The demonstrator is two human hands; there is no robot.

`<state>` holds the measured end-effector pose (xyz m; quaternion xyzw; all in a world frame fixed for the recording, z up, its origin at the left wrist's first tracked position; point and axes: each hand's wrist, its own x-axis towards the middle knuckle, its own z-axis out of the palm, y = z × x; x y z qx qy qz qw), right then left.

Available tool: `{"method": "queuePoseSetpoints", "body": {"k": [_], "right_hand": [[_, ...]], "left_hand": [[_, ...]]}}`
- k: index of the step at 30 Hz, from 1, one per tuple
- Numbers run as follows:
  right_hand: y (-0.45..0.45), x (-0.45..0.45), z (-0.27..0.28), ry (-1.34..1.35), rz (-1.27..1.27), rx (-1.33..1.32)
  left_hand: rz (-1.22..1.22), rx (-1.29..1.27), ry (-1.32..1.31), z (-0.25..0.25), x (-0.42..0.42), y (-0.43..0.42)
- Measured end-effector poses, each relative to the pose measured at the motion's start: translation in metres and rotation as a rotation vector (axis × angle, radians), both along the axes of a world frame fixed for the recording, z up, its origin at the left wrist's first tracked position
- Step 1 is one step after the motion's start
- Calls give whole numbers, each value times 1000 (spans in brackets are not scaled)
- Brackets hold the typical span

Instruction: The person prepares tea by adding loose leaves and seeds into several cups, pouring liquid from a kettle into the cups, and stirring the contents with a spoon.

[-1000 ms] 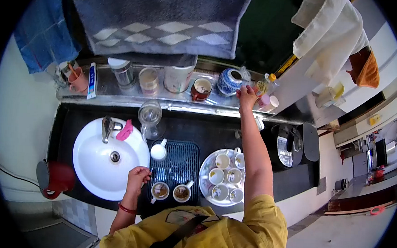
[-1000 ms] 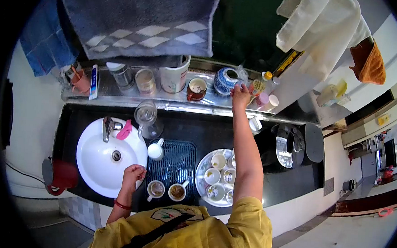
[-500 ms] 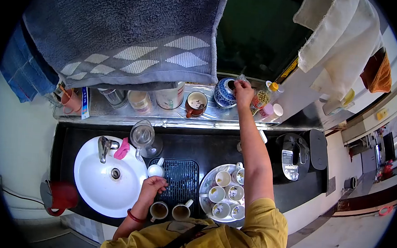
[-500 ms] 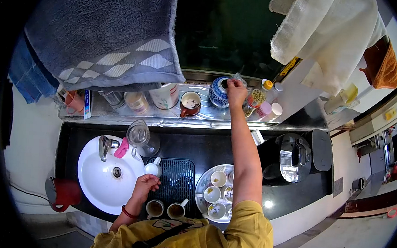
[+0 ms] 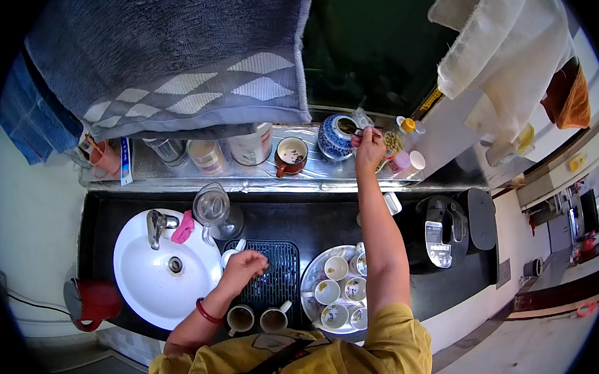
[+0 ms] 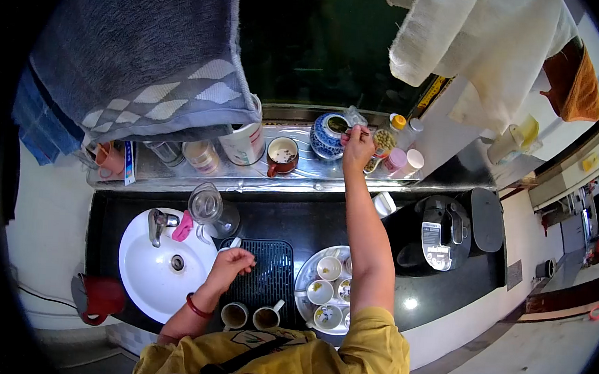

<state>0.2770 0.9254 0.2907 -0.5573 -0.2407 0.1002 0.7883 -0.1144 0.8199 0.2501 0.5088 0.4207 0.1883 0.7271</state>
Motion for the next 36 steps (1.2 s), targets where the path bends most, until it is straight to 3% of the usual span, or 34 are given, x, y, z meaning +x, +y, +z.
{"method": "queuePoseSetpoints", "body": {"k": [4,8,11,14,20,27,29,36], "right_hand": [[-22,-4,9,22,-16,88],[-33,2,12,146,-22,128],[-42,-3,18,168,-27,159],[-46,-3,18,201,-11,180],[-55,-4,18,258,47,230],[-60,-5,21,251,41,239],[-60,-4,21,294,16,272],[-57,-6,19,327,8,288]], "left_hand": [[-96,238,-92,28,43,34],[-105,516,31,56,113,81],[-167,911,127,71,169,121],[-67,1167,228,75,217,149],[88,1325,339,74,279,176],[74,1367,483,82,304,176],[64,1180,445,80,307,177],[46,1041,388,72,309,182]]}}
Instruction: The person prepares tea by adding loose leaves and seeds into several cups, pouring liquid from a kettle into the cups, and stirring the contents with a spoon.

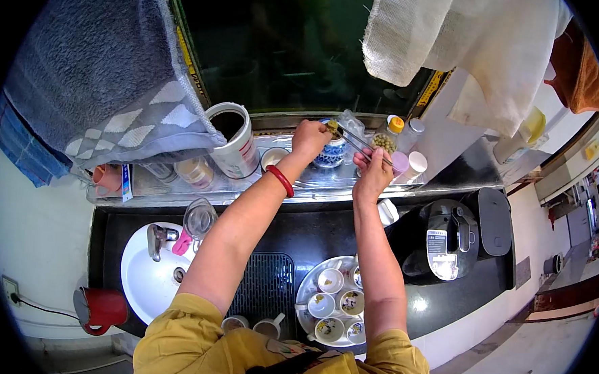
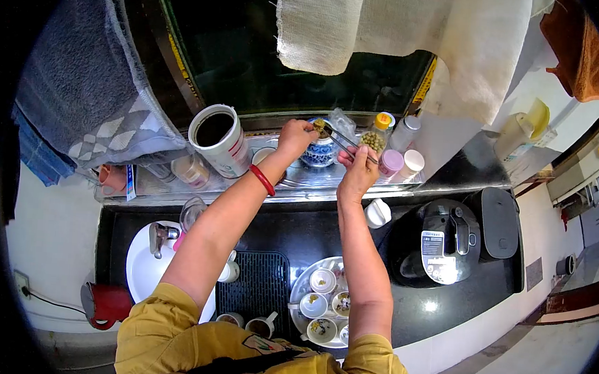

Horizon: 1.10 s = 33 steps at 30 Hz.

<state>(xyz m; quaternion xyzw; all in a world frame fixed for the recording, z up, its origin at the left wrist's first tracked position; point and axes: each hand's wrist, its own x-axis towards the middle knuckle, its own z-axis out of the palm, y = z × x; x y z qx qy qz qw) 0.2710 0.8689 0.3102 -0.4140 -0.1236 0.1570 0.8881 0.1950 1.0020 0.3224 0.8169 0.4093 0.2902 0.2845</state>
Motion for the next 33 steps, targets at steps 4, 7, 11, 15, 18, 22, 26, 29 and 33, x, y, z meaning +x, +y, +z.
{"method": "queuePoseSetpoints", "body": {"k": [4,7,11,15,18,22,26,29,33], "right_hand": [[0,1,-1,7,5,28],[1,4,-4,0,-14,24],[2,9,-10,-38,17,-63],[-1,5,-5,-185,53,-166],[-5,-1,3,-280,62,-227],[-6,-9,1,-482,81,-225],[-5,-11,-5,-677,1,-273],[-4,-14,-4,-688,-30,-257],[-2,-13,-8,-687,-62,-258]], "left_hand": [[-12,-62,-87,-3,-1,1],[-4,-88,-161,-14,1,7],[18,-222,-277,-30,4,17],[4,-301,-326,-21,-1,11],[12,-403,-367,-19,-2,10],[-6,-471,-415,-24,2,14],[-1,-440,-368,-25,5,12],[2,-450,-387,-24,5,11],[11,-476,-423,-19,5,7]]}}
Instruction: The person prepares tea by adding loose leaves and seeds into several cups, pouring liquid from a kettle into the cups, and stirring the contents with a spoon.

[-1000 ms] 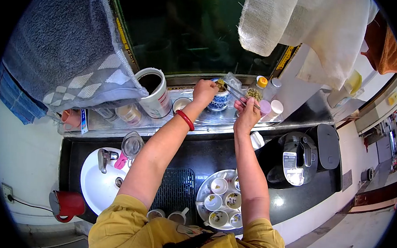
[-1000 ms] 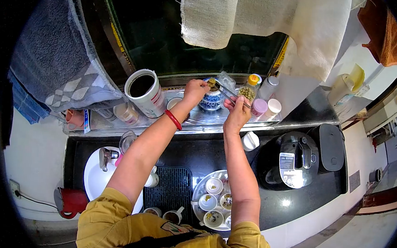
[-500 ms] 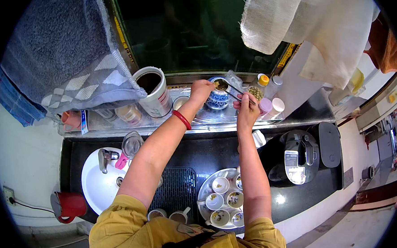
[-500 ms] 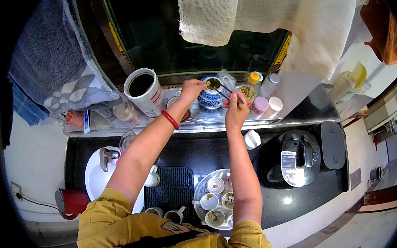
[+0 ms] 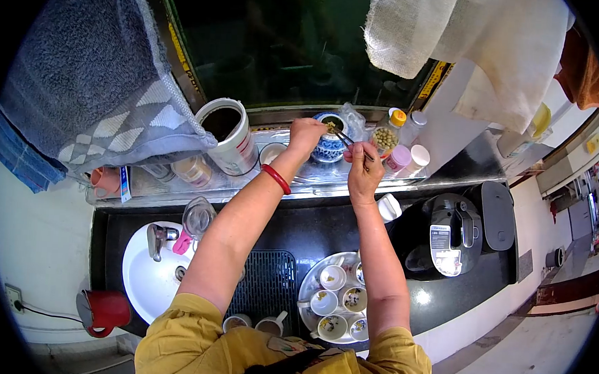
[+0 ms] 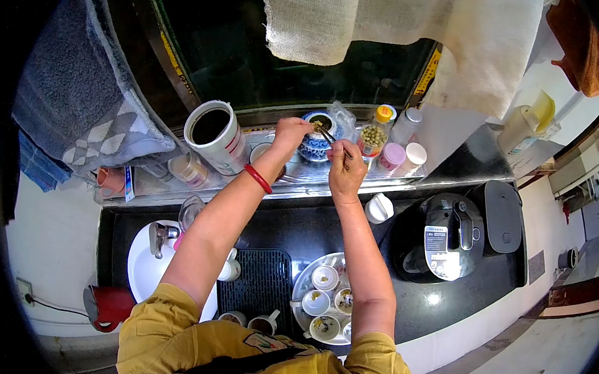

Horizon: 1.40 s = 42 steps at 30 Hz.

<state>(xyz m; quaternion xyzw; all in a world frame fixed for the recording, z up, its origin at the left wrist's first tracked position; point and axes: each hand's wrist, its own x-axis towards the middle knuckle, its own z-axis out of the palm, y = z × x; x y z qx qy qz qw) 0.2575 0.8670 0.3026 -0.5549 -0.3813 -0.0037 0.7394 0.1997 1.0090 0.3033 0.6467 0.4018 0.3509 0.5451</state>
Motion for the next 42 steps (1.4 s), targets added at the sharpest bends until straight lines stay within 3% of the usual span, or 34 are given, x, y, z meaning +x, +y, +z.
{"method": "queuePoseSetpoints", "body": {"k": [8,12,24,32,37,42], "right_hand": [[1,1,4,11,-18,-59],[-1,-2,4,44,40,-2],[-5,-3,4,16,16,-16],[2,-10,4,65,22,74],[3,-1,3,89,-61,38],[13,5,4,172,21,31]], "left_hand": [[7,-218,-68,12,-11,-6],[-35,-166,-159,2,-9,-3],[5,-80,-58,7,-3,-8],[-43,-366,-157,12,-13,-8],[-43,-396,-125,4,-14,-5],[-55,-435,-136,5,-22,-9]]}}
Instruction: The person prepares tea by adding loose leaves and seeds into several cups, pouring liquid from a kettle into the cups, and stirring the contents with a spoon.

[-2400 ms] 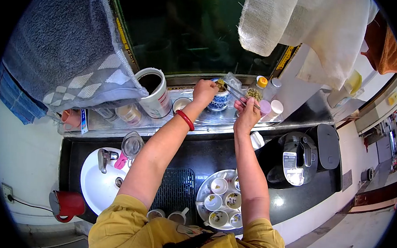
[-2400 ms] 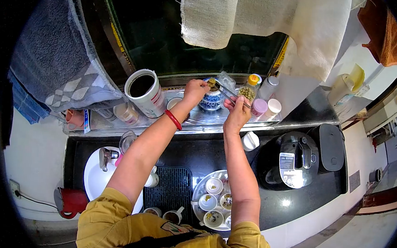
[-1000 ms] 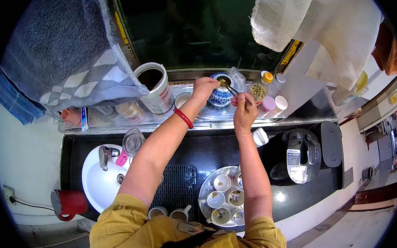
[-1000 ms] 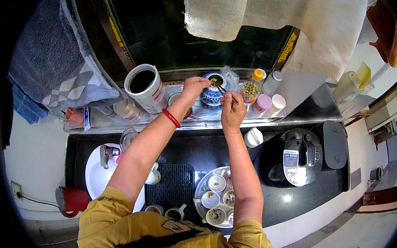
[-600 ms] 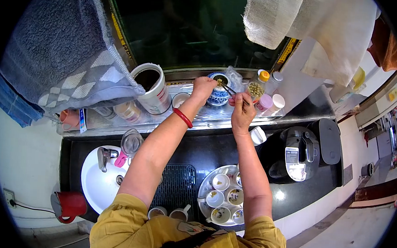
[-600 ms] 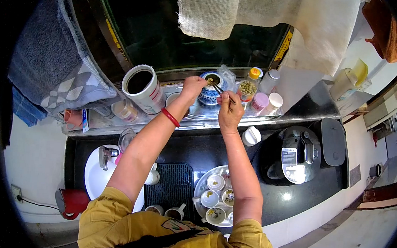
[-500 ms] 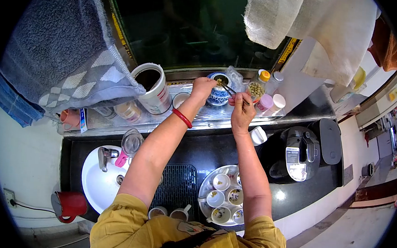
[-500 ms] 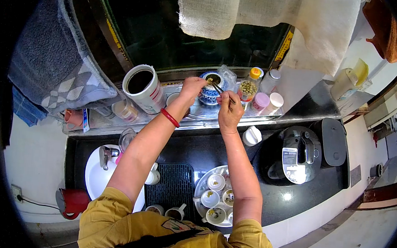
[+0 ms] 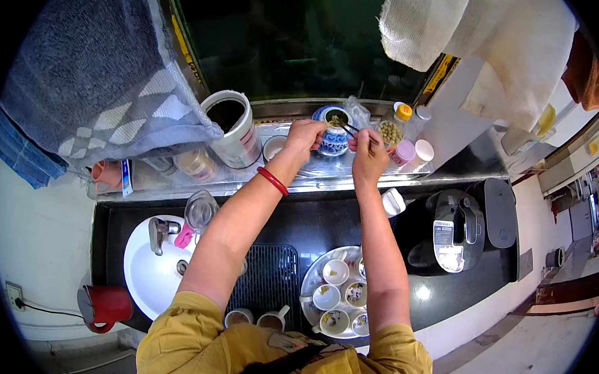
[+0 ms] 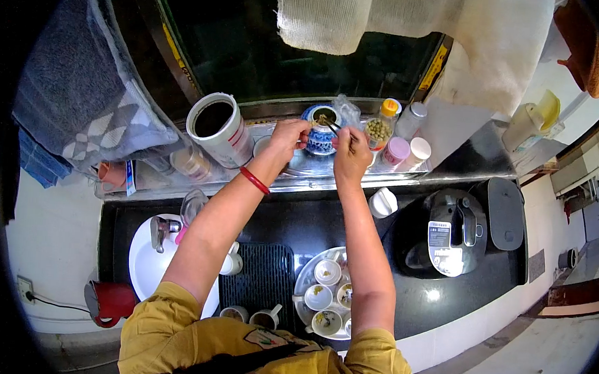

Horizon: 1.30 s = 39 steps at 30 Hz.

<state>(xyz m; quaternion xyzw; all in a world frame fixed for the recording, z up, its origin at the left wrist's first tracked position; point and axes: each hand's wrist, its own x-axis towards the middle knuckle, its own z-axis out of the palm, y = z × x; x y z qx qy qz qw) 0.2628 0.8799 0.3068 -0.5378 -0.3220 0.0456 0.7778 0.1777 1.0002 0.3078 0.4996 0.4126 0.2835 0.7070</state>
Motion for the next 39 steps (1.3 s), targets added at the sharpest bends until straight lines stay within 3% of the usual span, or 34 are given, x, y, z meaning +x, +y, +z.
{"method": "queuePoseSetpoints", "body": {"k": [2,4,5,6,10,13,14,16,19,23,30,33,38,39], "right_hand": [[12,5,1,-147,-79,-288],[29,15,-9,-300,-94,-352],[29,15,1,-618,-244,-357],[28,16,8,-611,-144,-510],[20,12,5,-488,29,-606],[12,9,-7,-454,43,-677],[8,7,-12,-449,37,-677],[-6,4,-25,-182,147,-587],[-54,-11,-19,10,239,-501],[-117,-29,-19,239,289,-453],[-182,-56,-31,367,250,-506],[-195,-67,-40,398,242,-474],[-203,-83,-55,388,284,-465],[-204,-92,-53,345,274,-521]], "left_hand": [[-86,45,-48,-5,-7,-4],[-86,63,-32,0,-18,-20],[-138,120,-4,-3,-26,-27],[-197,165,28,-10,-36,-33],[-558,473,343,-21,-76,-77],[-730,605,372,-54,-98,-123],[-809,711,367,-65,-103,-138],[-906,800,394,-89,-109,-170],[-967,833,512,-111,-109,-209],[-987,1054,673,-143,-105,-235],[-779,1055,765,-150,-101,-250],[-587,839,594,-154,-110,-251],[-433,696,442,-139,-144,-247],[-424,553,374,-131,-158,-246]]}}
